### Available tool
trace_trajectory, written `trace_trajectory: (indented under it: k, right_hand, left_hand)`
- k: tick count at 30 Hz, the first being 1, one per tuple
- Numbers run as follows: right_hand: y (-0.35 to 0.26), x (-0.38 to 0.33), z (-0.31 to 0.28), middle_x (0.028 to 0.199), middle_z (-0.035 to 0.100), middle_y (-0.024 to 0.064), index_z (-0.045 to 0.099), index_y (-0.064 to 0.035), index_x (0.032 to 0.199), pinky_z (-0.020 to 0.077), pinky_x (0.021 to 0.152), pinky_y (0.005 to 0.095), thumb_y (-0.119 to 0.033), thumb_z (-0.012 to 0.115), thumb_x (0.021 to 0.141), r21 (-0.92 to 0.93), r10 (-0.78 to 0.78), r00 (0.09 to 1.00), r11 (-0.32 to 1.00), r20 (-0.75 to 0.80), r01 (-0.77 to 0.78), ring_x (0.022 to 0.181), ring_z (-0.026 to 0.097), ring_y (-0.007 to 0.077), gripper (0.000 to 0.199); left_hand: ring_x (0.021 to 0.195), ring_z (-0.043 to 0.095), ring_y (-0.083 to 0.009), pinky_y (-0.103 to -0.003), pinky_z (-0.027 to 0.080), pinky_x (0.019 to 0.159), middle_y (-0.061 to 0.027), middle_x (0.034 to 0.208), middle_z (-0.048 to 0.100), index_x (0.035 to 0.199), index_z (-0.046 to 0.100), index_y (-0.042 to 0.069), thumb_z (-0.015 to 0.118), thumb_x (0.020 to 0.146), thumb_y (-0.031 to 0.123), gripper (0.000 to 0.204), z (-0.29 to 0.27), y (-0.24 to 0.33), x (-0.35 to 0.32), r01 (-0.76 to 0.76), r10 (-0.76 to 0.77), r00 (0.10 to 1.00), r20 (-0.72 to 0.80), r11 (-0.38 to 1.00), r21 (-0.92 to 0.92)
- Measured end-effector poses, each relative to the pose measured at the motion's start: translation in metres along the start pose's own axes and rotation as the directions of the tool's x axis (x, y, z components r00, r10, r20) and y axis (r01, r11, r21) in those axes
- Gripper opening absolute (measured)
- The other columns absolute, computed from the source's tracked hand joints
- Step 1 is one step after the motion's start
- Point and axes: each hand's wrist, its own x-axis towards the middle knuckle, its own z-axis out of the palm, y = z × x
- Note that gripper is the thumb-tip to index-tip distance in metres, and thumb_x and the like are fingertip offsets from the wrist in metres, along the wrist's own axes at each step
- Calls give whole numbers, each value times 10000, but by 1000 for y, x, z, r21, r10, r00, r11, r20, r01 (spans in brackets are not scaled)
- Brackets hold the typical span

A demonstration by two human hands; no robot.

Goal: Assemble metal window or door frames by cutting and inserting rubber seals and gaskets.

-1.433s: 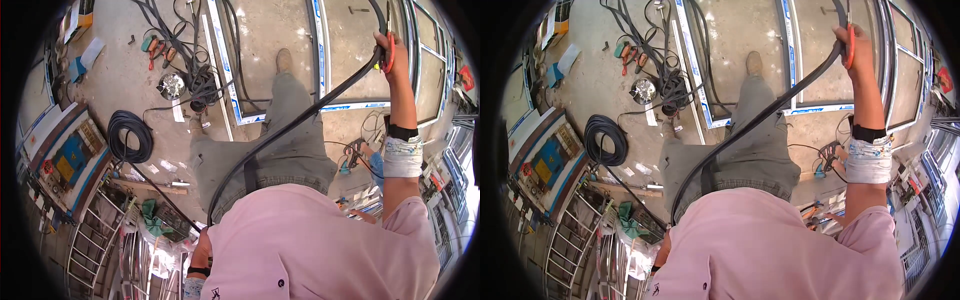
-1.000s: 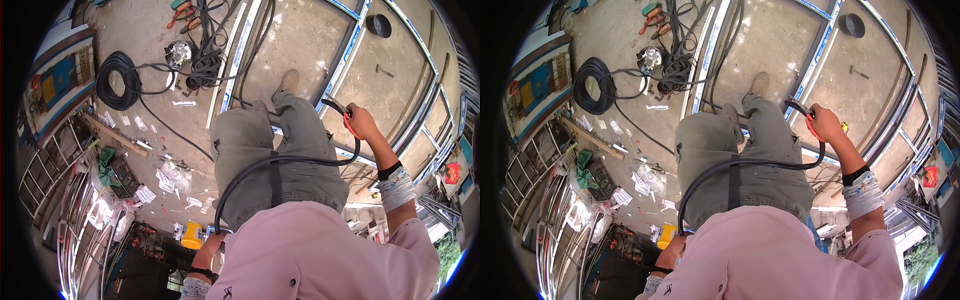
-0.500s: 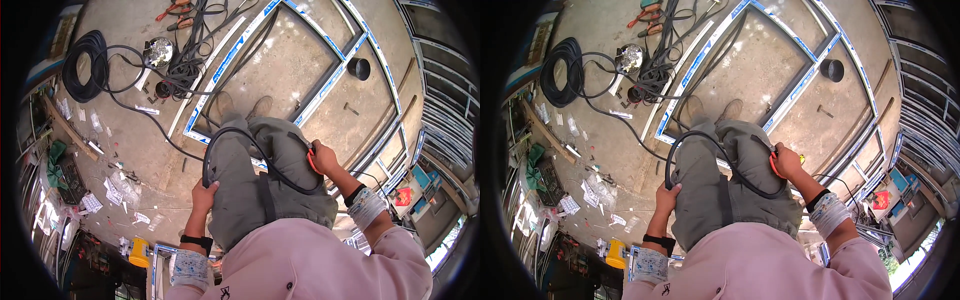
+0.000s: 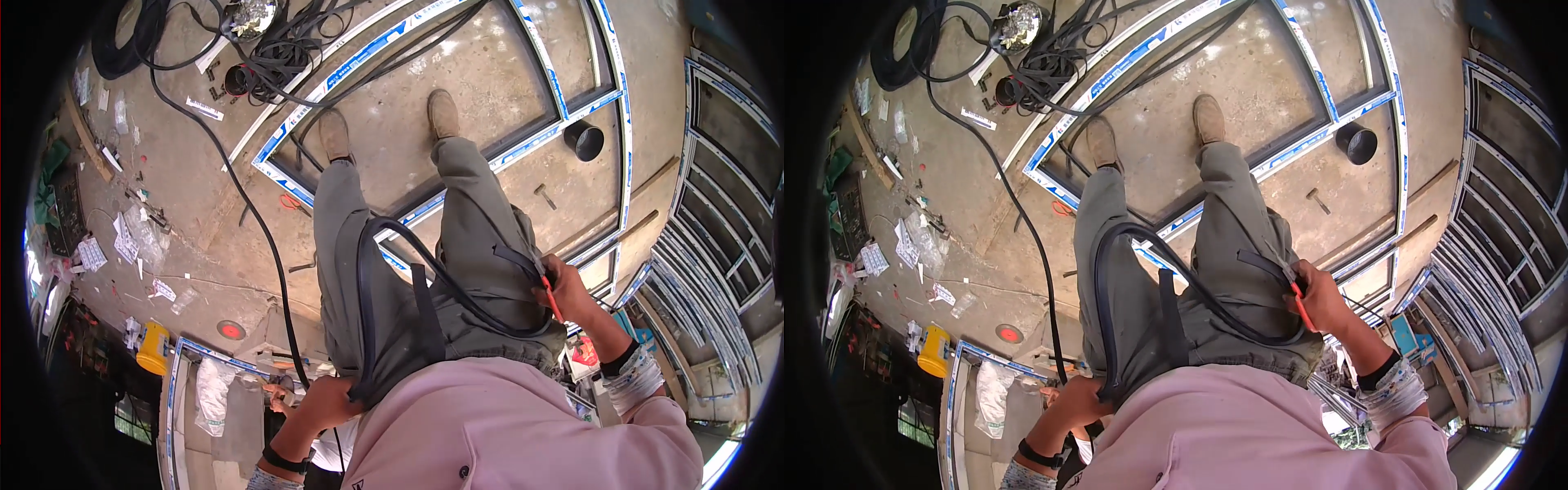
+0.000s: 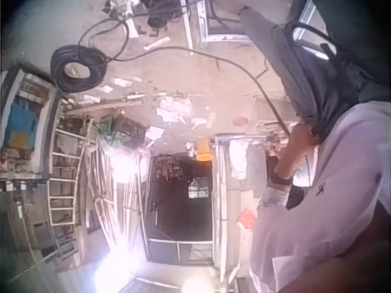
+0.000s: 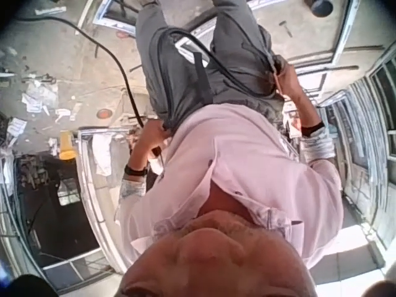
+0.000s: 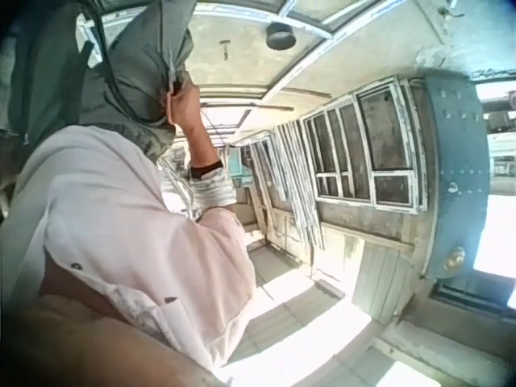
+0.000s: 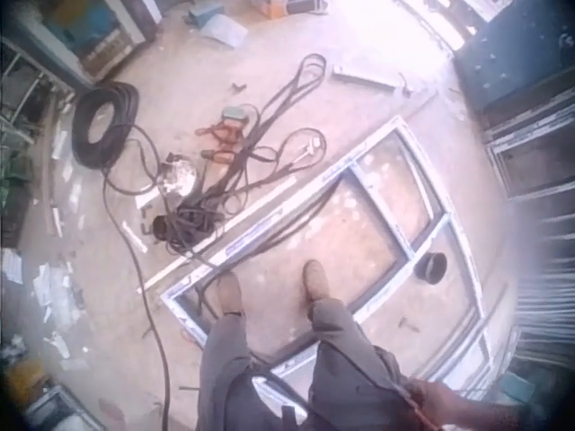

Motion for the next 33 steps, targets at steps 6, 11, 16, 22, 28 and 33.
trace_trajectory:
  k: [6, 11, 16, 22, 28, 33]
  right_hand:
    - [11, 50, -49, 815, 532, -12, 528, -44, 999, 417, 649, 225, -7, 709, 771, 291, 31, 985, 956, -167, 20, 738, 479, 62, 294]
    - [-19, 193, -92, 770, 547, -13, 557, -44, 1041, 443, 582, 215, -160, 773, 810, 183, -128, 898, 958, -421, 222, 640, 529, 78, 337]
    - [-72, 330, -108, 705, 555, -28, 578, -38, 1099, 399, 466, 180, -170, 729, 852, 110, -269, 813, 921, -516, 374, 546, 509, 50, 319]
    - [-107, 449, -129, 719, 549, -36, 588, -60, 1096, 359, 461, 161, -318, 682, 887, 56, -443, 743, 841, -501, 538, 543, 478, 26, 346]
    - [-97, 535, -155, 677, 555, -34, 548, -139, 864, 354, 412, 181, -314, 674, 900, 350, -306, 757, 744, -578, 569, 481, 472, 32, 219]
    - [-52, 589, -179, 710, 578, -9, 549, -142, 875, 439, 524, 220, -213, 754, 838, 444, -230, 714, 647, -661, 620, 594, 566, 97, 221]
  left_hand:
    - [702, 646, -389, -436, 512, 657, -212, 688, 632, 865, 649, 3, 679, 745, 274, 298, -35, -18, 86, 23, -27, 996, 88, 999, 40]
    - [749, 621, -383, -457, 488, 678, -193, 823, 627, 928, 635, 18, 589, 769, 0, 167, -178, -87, 239, 21, 202, 764, -613, 942, 336]
    - [1047, 571, -342, -457, 475, 857, -133, 1134, 603, 1118, 637, 66, 579, 754, 1, 375, -279, -95, 404, -4, 588, 528, -612, 723, 691]
    - [1077, 567, -307, -457, 460, 881, -124, 1122, 613, 1106, 613, 18, 513, 803, 52, 321, -288, -120, 521, 192, 780, 356, -515, 479, 857]
    - [927, 595, -419, -509, 473, 776, -205, 923, 631, 923, 570, -2, 589, 777, 77, 167, -235, -116, 563, -97, 401, 660, -635, 884, 457]
    - [891, 584, -468, -497, 471, 801, -252, 890, 629, 944, 576, -16, 640, 782, 95, 207, -177, -143, 587, -409, 525, 668, -528, 851, 330]
